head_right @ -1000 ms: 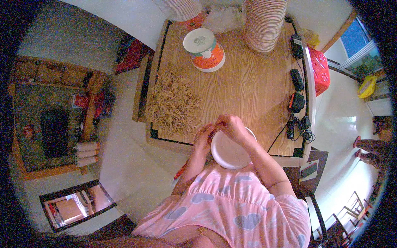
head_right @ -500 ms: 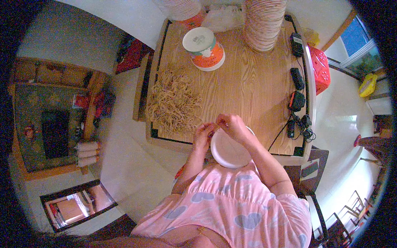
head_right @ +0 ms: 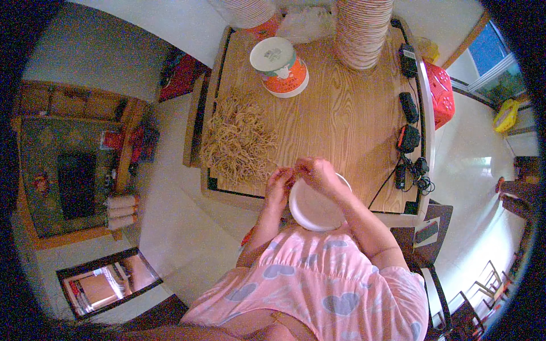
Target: Picking up shredded packing material and placing it into a bowl, then handling paper cups.
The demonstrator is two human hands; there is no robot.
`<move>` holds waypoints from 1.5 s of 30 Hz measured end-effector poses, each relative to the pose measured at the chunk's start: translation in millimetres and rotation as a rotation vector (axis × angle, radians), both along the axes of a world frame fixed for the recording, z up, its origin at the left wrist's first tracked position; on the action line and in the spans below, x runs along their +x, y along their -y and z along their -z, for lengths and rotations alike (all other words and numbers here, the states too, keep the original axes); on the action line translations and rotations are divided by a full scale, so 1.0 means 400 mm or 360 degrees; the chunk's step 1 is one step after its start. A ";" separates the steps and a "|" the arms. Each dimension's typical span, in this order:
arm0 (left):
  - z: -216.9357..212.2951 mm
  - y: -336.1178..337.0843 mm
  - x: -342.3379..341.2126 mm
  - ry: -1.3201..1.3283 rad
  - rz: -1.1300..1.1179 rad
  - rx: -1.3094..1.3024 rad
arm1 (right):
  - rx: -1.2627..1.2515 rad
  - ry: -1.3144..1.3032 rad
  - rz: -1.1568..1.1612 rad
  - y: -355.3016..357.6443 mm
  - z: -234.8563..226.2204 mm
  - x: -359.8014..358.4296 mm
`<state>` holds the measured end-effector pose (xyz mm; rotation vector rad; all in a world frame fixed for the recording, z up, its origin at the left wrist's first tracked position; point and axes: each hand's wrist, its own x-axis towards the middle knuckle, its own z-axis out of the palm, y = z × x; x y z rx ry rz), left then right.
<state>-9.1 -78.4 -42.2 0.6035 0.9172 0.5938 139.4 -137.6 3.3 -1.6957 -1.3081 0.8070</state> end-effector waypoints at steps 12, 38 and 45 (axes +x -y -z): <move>0.008 -0.009 -0.006 -0.0010 0.0140 -0.0042 | -0.0003 0.0086 0.0095 -0.005 0.002 -0.013; -0.010 0.001 -0.008 -0.0158 0.0094 0.0365 | -0.0037 0.0258 0.0066 0.008 -0.011 -0.014; -0.010 -0.002 -0.011 -0.0144 0.0012 0.0093 | -0.0071 0.0242 0.0054 0.006 -0.029 -0.016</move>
